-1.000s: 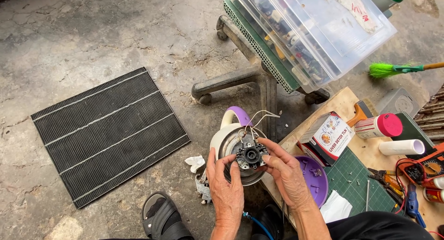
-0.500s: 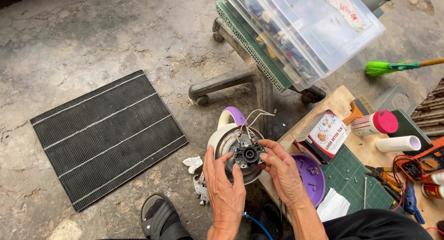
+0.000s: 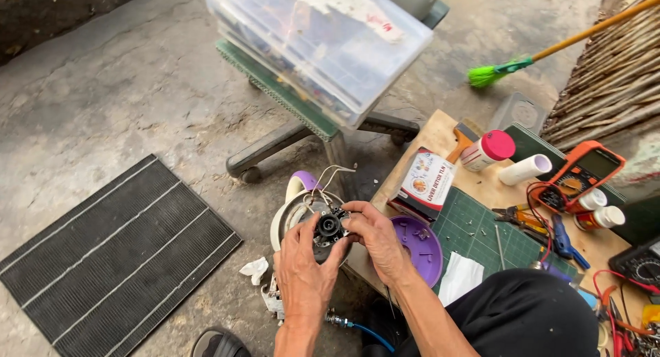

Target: Cleaning a plastic component and inspecting a small switch assembly with a probe tool.

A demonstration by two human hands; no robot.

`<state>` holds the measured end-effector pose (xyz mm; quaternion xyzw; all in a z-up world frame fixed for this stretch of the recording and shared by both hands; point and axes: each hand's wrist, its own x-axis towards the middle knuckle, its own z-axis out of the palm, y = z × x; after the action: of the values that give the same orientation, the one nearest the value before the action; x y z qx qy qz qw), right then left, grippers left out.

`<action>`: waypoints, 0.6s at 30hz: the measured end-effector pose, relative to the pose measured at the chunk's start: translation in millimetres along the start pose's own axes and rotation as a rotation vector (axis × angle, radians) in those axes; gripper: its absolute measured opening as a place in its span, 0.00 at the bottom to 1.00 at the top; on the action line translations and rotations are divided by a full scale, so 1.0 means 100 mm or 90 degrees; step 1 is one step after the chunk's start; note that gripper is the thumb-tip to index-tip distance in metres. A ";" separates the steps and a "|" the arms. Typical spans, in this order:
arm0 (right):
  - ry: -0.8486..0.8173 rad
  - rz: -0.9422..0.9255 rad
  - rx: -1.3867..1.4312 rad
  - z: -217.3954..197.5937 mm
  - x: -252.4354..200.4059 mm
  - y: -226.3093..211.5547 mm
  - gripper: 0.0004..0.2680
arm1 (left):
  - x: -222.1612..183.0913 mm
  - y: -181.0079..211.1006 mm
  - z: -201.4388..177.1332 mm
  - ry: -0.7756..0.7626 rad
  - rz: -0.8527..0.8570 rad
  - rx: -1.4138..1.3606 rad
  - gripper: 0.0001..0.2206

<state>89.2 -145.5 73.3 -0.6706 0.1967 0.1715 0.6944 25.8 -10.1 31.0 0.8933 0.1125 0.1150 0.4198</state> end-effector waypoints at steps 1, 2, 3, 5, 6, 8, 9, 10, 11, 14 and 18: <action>-0.017 -0.012 -0.036 -0.01 -0.02 -0.05 0.14 | 0.03 0.00 0.01 -0.021 -0.013 0.009 0.33; -0.033 -0.023 -0.071 -0.02 -0.05 -0.09 0.14 | 0.06 -0.01 0.01 -0.042 -0.027 0.018 0.34; -0.029 -0.027 -0.067 -0.04 -0.04 -0.11 0.14 | 0.08 0.01 0.02 -0.044 -0.020 0.018 0.34; -0.034 -0.025 -0.087 -0.07 -0.01 -0.12 0.15 | 0.09 0.03 0.03 -0.074 -0.010 0.047 0.34; -0.032 -0.026 -0.085 -0.09 0.01 -0.10 0.15 | 0.10 0.01 0.04 -0.076 -0.007 0.047 0.34; -0.057 -0.043 -0.090 -0.15 0.04 -0.07 0.14 | 0.11 0.01 0.08 -0.070 0.003 0.058 0.32; -0.052 -0.042 -0.089 -0.18 -0.01 -0.12 0.14 | 0.11 0.02 0.08 -0.075 0.005 0.057 0.32; -0.036 -0.031 -0.136 -0.22 -0.06 -0.17 0.16 | 0.11 0.02 0.09 -0.059 0.008 0.051 0.31; -0.020 -0.018 -0.183 -0.25 -0.12 -0.22 0.19 | 0.11 0.03 0.09 -0.045 0.010 0.043 0.30; 0.141 0.061 -0.256 -0.56 -0.45 -0.33 0.09 | 0.03 -0.08 0.22 0.005 0.045 0.071 0.28; 0.137 0.232 -0.531 -0.99 -0.73 0.15 0.20 | 0.01 -0.03 0.21 0.029 0.079 0.079 0.28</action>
<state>14.5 -242.0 94.7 -0.8610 0.2963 0.2848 0.2995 32.6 -22.8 15.8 0.9200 0.0728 0.1537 0.3530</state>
